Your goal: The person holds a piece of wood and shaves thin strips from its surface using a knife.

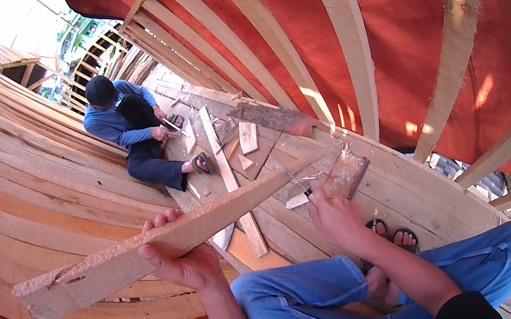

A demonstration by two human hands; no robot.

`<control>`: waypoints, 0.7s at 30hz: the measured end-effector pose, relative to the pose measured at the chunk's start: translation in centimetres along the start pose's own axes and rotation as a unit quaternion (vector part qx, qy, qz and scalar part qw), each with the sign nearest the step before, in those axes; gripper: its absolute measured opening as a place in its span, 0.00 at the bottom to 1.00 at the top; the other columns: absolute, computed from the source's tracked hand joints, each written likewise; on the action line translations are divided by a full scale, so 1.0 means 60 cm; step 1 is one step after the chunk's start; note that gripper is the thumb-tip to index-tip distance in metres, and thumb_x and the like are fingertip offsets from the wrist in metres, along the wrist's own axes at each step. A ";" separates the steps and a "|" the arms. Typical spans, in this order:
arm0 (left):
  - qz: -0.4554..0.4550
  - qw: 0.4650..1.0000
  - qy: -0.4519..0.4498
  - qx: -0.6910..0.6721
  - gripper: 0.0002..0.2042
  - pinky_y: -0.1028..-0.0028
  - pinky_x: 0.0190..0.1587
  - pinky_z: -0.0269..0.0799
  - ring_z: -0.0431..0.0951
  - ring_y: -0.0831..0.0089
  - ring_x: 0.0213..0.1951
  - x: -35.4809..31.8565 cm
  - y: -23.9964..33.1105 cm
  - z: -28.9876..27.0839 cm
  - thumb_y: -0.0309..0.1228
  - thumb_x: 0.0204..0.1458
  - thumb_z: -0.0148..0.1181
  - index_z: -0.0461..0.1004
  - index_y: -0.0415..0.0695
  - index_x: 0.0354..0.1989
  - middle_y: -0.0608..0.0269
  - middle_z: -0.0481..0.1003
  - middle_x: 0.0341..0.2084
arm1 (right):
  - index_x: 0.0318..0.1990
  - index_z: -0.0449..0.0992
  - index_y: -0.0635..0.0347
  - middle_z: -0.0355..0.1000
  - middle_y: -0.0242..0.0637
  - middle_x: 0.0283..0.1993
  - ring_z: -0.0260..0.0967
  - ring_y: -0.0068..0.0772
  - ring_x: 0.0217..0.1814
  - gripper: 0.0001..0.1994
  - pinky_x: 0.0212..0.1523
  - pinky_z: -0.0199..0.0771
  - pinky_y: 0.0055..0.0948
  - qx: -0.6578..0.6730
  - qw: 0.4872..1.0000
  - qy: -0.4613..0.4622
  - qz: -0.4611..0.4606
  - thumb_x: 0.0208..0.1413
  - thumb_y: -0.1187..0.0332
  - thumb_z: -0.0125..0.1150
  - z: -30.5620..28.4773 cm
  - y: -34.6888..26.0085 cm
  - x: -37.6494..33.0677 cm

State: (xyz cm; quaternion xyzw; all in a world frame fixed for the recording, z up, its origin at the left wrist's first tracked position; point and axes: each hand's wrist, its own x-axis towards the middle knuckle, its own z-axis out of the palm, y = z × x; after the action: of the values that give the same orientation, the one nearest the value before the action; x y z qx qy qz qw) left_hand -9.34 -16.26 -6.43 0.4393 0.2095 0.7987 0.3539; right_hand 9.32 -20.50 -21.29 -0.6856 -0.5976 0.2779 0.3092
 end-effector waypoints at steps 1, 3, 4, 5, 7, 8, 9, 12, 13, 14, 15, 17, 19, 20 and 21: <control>0.013 1.000 0.012 -0.009 0.23 0.65 0.52 0.71 0.73 0.66 0.44 0.002 0.014 0.004 0.49 0.59 0.56 0.66 0.38 0.47 0.58 0.71 0.38 | 0.44 0.61 0.63 0.74 0.56 0.27 0.73 0.62 0.30 0.14 0.32 0.70 0.56 0.022 1.000 0.008 -0.004 0.64 0.59 0.46 0.004 -0.005 -0.010; 0.041 0.998 0.041 -0.023 0.22 0.66 0.51 0.72 0.73 0.66 0.44 0.019 0.046 0.001 0.48 0.59 0.56 0.67 0.39 0.47 0.59 0.71 0.38 | 0.43 0.63 0.63 0.73 0.56 0.27 0.73 0.62 0.31 0.14 0.32 0.70 0.55 0.079 0.997 0.021 -0.010 0.64 0.58 0.46 -0.001 -0.011 -0.020; 0.049 0.997 0.059 -0.013 0.20 0.66 0.51 0.73 0.73 0.67 0.44 0.026 0.055 -0.004 0.46 0.59 0.56 0.68 0.40 0.46 0.60 0.71 0.38 | 0.43 0.63 0.63 0.73 0.56 0.27 0.73 0.62 0.31 0.14 0.32 0.69 0.54 0.112 0.993 0.028 -0.013 0.64 0.58 0.46 -0.008 -0.015 -0.024; 0.033 0.997 0.070 -0.021 0.19 0.67 0.51 0.73 0.73 0.67 0.43 0.032 0.056 -0.010 0.45 0.60 0.56 0.67 0.40 0.46 0.60 0.71 0.38 | 0.42 0.64 0.63 0.72 0.56 0.26 0.72 0.63 0.31 0.15 0.32 0.69 0.52 0.145 0.989 0.035 -0.016 0.64 0.58 0.47 -0.012 -0.017 -0.025; 0.003 0.995 0.093 -0.035 0.18 0.67 0.52 0.73 0.72 0.67 0.43 0.047 0.050 -0.023 0.44 0.60 0.56 0.67 0.40 0.45 0.60 0.70 0.37 | 0.40 0.66 0.63 0.70 0.50 0.23 0.71 0.55 0.26 0.14 0.30 0.68 0.47 0.186 0.978 0.089 -0.029 0.65 0.58 0.46 -0.021 -0.006 -0.016; -0.023 0.995 0.075 -0.053 0.17 0.68 0.51 0.72 0.72 0.68 0.41 0.057 0.043 -0.037 0.43 0.60 0.57 0.67 0.40 0.43 0.61 0.69 0.35 | 0.39 0.66 0.63 0.69 0.47 0.21 0.71 0.51 0.24 0.14 0.28 0.68 0.44 0.206 0.971 0.116 -0.036 0.66 0.59 0.46 -0.026 0.005 -0.010; -0.031 0.995 0.076 -0.051 0.17 0.68 0.50 0.72 0.71 0.69 0.40 0.061 0.032 -0.045 0.43 0.60 0.56 0.67 0.40 0.43 0.61 0.69 0.35 | 0.39 0.67 0.63 0.67 0.43 0.20 0.69 0.45 0.22 0.14 0.28 0.67 0.41 0.233 0.963 0.135 -0.017 0.66 0.59 0.45 -0.025 0.021 -0.003; -0.057 0.990 0.129 -0.028 0.17 0.69 0.47 0.71 0.70 0.70 0.38 0.070 0.000 -0.033 0.43 0.61 0.55 0.66 0.39 0.41 0.61 0.68 0.34 | 0.39 0.67 0.63 0.65 0.41 0.19 0.66 0.41 0.22 0.15 0.27 0.65 0.39 0.293 0.939 0.178 0.043 0.68 0.59 0.42 -0.033 0.076 0.020; -0.068 0.990 0.121 -0.031 0.17 0.69 0.47 0.71 0.70 0.69 0.38 0.071 -0.004 -0.038 0.43 0.61 0.55 0.66 0.39 0.41 0.60 0.68 0.34 | 0.40 0.67 0.63 0.66 0.45 0.20 0.68 0.50 0.24 0.15 0.29 0.65 0.43 0.303 0.935 0.176 0.062 0.67 0.59 0.42 -0.039 0.085 0.023; -0.078 0.990 0.114 -0.034 0.17 0.69 0.47 0.71 0.70 0.69 0.38 0.073 -0.013 -0.047 0.43 0.61 0.55 0.67 0.39 0.41 0.60 0.68 0.34 | 0.41 0.66 0.63 0.67 0.49 0.22 0.69 0.58 0.27 0.15 0.30 0.65 0.47 0.313 0.930 0.176 0.080 0.67 0.59 0.41 -0.040 0.090 0.024; -0.089 0.990 0.106 -0.037 0.17 0.68 0.47 0.71 0.70 0.69 0.38 0.076 -0.023 -0.057 0.43 0.61 0.55 0.67 0.39 0.40 0.60 0.68 0.34 | 0.41 0.66 0.63 0.68 0.49 0.22 0.69 0.58 0.28 0.15 0.30 0.65 0.47 0.292 0.938 0.173 0.074 0.67 0.59 0.42 -0.036 0.087 0.024; -0.099 0.989 0.108 -0.031 0.16 0.68 0.46 0.72 0.71 0.69 0.38 0.079 -0.036 -0.070 0.43 0.61 0.55 0.67 0.39 0.40 0.60 0.69 0.34 | 0.40 0.66 0.62 0.70 0.51 0.24 0.71 0.59 0.30 0.15 0.31 0.66 0.49 0.252 0.951 0.167 0.067 0.67 0.58 0.42 -0.020 0.071 0.019; -0.106 0.988 0.111 -0.021 0.16 0.68 0.46 0.72 0.71 0.69 0.38 0.080 -0.044 -0.076 0.42 0.61 0.55 0.67 0.39 0.41 0.60 0.69 0.34 | 0.40 0.65 0.62 0.72 0.53 0.28 0.72 0.61 0.34 0.15 0.34 0.68 0.51 0.204 0.967 0.150 0.013 0.67 0.57 0.43 0.006 0.034 0.001; -0.109 0.987 0.113 -0.018 0.16 0.68 0.47 0.71 0.70 0.69 0.38 0.078 -0.047 -0.071 0.42 0.61 0.55 0.67 0.39 0.40 0.59 0.69 0.34 | 0.40 0.65 0.63 0.73 0.55 0.29 0.72 0.62 0.35 0.15 0.35 0.68 0.53 0.210 0.972 0.109 -0.002 0.66 0.57 0.43 0.014 0.016 -0.009; -0.112 0.987 0.115 -0.015 0.16 0.68 0.47 0.71 0.70 0.68 0.38 0.076 -0.049 -0.065 0.43 0.61 0.55 0.67 0.39 0.40 0.59 0.68 0.34 | 0.40 0.64 0.63 0.74 0.56 0.31 0.72 0.63 0.37 0.15 0.36 0.68 0.55 0.215 0.974 0.067 -0.018 0.66 0.57 0.44 0.022 0.002 -0.017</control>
State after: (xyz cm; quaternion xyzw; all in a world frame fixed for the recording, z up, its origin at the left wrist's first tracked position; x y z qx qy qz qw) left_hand -13.19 -11.00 -7.84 0.3132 0.2850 0.8020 0.4212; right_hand 8.26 -21.39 -22.24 -0.6093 -0.5138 0.3479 0.4937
